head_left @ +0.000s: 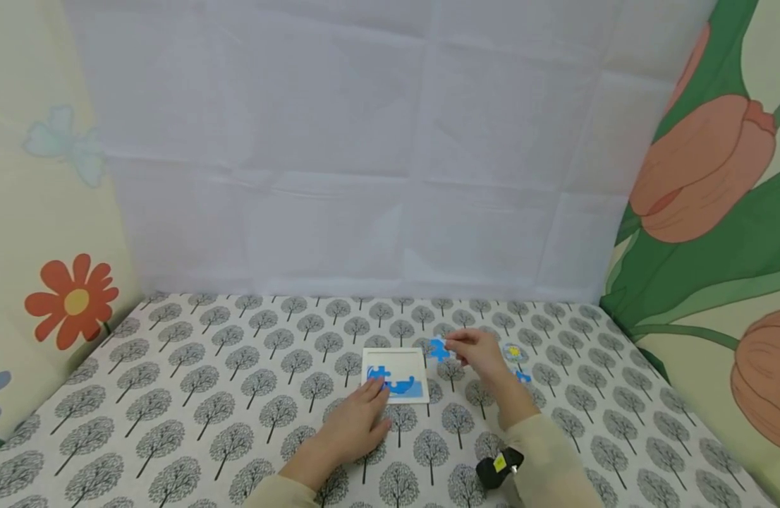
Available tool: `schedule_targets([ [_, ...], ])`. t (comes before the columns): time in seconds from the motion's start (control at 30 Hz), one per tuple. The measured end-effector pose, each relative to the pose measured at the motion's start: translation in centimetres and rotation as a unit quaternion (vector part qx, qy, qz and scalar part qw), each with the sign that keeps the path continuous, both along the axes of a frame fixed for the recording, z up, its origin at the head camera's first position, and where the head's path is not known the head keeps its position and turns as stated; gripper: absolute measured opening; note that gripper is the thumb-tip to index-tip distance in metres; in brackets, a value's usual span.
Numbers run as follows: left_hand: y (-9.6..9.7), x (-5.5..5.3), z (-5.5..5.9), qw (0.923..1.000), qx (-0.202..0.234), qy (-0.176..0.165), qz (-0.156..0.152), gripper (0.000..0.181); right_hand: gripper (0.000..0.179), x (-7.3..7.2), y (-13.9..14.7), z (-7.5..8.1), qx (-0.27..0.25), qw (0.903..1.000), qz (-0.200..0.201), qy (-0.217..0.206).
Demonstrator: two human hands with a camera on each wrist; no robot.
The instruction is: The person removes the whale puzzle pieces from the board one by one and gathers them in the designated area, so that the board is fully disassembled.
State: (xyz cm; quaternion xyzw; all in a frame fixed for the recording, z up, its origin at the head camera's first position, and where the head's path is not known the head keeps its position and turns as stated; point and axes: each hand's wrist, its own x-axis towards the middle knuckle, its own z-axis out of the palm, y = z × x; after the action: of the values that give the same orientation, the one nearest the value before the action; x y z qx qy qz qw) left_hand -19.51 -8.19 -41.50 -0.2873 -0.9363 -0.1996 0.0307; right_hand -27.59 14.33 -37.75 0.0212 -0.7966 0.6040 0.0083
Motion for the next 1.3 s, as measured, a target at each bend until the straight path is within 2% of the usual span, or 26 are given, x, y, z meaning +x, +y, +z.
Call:
schedule_targets([
  [0.37,0.0,0.2,0.1,1.0,0.002,0.002,0.003,0.05,0.017,-0.3,2.0,0.3,-0.013,0.9995,-0.027,-0.013],
  [0.63,0.0,0.1,0.1,1.0,-0.002,-0.003,0.005,0.051,0.019,-0.2,4.1,0.0,0.002,0.9991,-0.037,-0.022],
  [0.9,0.0,0.2,0.2,0.9999,0.003,-0.008,0.005,0.05,0.018,-0.3,6.2,-0.2,0.043,0.9976,-0.052,-0.016],
  [1.3,0.1,0.3,0.2,0.9999,0.007,-0.007,0.006,0.05,0.016,-0.4,7.4,-1.2,0.017,0.9979,-0.054,-0.029],
])
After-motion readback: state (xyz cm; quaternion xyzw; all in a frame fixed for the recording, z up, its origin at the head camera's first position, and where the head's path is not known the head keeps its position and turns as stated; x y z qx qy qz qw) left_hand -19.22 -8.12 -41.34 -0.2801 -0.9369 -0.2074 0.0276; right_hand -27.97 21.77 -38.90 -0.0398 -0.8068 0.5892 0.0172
